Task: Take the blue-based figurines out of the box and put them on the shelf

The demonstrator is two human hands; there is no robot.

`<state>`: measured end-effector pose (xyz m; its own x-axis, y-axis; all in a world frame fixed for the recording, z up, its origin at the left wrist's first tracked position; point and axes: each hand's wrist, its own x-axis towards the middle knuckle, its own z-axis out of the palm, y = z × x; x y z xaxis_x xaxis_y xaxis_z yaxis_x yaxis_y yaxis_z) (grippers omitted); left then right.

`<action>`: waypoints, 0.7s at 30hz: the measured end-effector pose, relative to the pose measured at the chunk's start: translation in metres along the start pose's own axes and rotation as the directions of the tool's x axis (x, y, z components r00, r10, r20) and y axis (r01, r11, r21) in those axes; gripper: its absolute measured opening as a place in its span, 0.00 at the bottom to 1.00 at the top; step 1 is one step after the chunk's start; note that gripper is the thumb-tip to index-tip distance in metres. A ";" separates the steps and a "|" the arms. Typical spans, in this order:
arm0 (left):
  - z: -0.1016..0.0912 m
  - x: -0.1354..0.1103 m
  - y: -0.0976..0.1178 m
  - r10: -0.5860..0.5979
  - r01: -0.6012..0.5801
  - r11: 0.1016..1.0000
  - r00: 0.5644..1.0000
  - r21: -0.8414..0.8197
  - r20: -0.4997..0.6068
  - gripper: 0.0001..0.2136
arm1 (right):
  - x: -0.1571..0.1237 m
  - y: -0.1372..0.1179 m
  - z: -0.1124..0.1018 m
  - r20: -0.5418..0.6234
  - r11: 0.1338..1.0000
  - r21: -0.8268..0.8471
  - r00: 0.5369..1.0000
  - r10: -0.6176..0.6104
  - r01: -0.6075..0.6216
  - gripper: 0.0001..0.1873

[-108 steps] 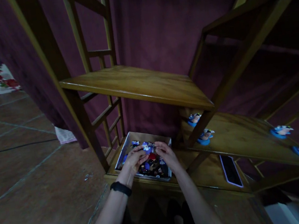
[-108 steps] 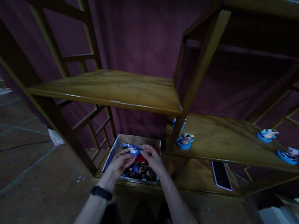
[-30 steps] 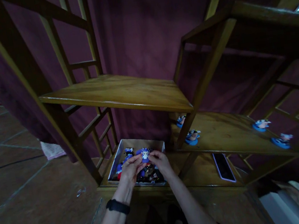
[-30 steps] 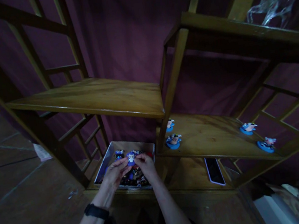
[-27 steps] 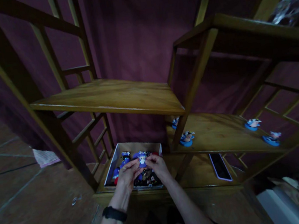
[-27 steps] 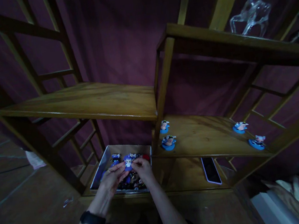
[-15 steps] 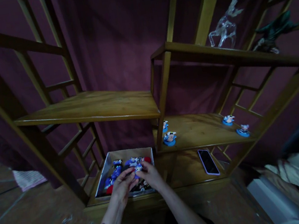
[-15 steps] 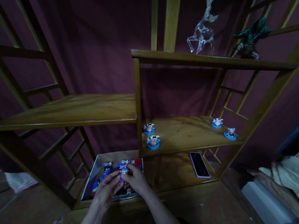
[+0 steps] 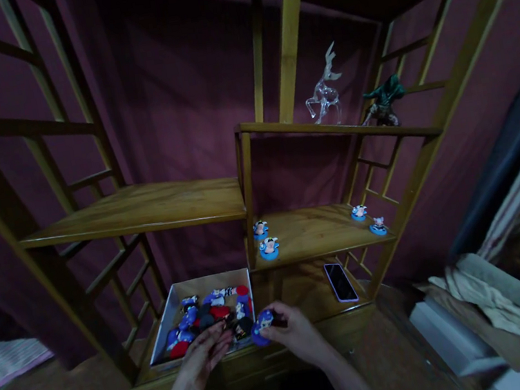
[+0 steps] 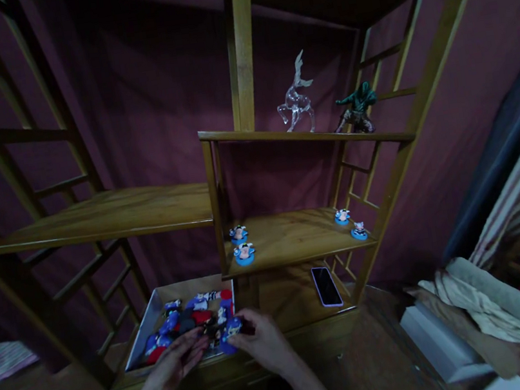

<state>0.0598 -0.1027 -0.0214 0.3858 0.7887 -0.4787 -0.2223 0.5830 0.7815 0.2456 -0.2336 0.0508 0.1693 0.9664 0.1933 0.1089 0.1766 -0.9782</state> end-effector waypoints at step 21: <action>-0.038 0.040 -0.009 -0.014 0.014 1.000 0.992 0.001 -0.124 0.17 | 0.147 -0.055 -0.137 -0.329 0.933 -0.354 0.927 -0.182 0.057 0.13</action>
<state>0.0437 -0.0687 -0.0630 0.2748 0.7986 -0.5354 -0.2162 0.5939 0.7749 0.3986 -0.1269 0.1431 0.4595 0.8021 0.3815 0.4584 0.1537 -0.8754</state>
